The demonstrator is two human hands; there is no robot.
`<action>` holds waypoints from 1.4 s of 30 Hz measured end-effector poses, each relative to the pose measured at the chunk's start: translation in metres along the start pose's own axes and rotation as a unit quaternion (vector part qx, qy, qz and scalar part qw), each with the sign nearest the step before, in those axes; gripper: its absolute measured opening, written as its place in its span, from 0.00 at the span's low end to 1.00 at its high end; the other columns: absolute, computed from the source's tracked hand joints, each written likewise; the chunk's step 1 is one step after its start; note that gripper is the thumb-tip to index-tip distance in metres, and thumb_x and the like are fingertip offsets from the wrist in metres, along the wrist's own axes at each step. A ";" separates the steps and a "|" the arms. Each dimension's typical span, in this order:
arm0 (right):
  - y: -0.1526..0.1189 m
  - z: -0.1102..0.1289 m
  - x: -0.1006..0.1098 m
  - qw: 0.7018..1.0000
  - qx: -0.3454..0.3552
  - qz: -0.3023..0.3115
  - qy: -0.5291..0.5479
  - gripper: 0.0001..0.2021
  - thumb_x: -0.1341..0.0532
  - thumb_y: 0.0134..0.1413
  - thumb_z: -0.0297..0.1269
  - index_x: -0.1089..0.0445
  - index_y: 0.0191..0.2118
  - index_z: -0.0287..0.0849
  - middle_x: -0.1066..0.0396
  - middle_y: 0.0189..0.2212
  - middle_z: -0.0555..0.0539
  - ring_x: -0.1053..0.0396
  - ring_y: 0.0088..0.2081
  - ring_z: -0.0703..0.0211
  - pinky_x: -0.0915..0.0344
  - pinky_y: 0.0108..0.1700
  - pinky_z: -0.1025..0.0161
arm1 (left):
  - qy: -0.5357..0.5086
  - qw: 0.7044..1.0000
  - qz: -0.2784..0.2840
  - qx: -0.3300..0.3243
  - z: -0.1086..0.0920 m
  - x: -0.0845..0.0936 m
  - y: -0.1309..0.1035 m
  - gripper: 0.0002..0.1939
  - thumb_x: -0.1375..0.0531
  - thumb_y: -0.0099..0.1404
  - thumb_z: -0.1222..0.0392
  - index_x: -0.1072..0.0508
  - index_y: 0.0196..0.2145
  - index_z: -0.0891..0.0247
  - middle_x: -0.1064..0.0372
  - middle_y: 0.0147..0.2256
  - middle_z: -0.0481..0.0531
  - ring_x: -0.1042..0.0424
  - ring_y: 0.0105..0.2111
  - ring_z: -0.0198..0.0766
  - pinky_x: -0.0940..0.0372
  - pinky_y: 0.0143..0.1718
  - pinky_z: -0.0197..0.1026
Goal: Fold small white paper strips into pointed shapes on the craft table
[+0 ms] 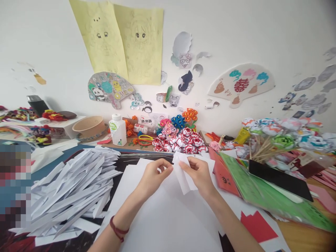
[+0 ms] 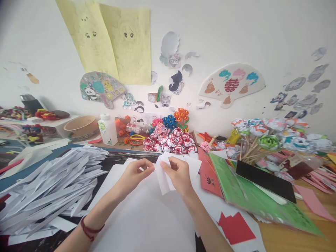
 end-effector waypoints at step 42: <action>0.008 -0.010 0.015 0.998 -0.049 0.008 0.049 0.14 0.34 0.43 0.41 0.34 0.16 0.39 0.36 0.14 0.51 0.42 0.19 0.65 0.45 0.24 0.65 | 0.450 0.840 -0.033 -0.300 -0.012 0.000 -0.013 0.17 0.53 0.68 0.68 0.39 0.52 0.58 0.32 0.37 0.52 0.34 0.33 0.37 0.45 0.32 0.39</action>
Point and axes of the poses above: each hand's wrist, its own y-axis towards the middle knuckle, its own x-axis out of the back of the hand, z = x × y, the point moved 2 cm from there along y, towards the middle knuckle
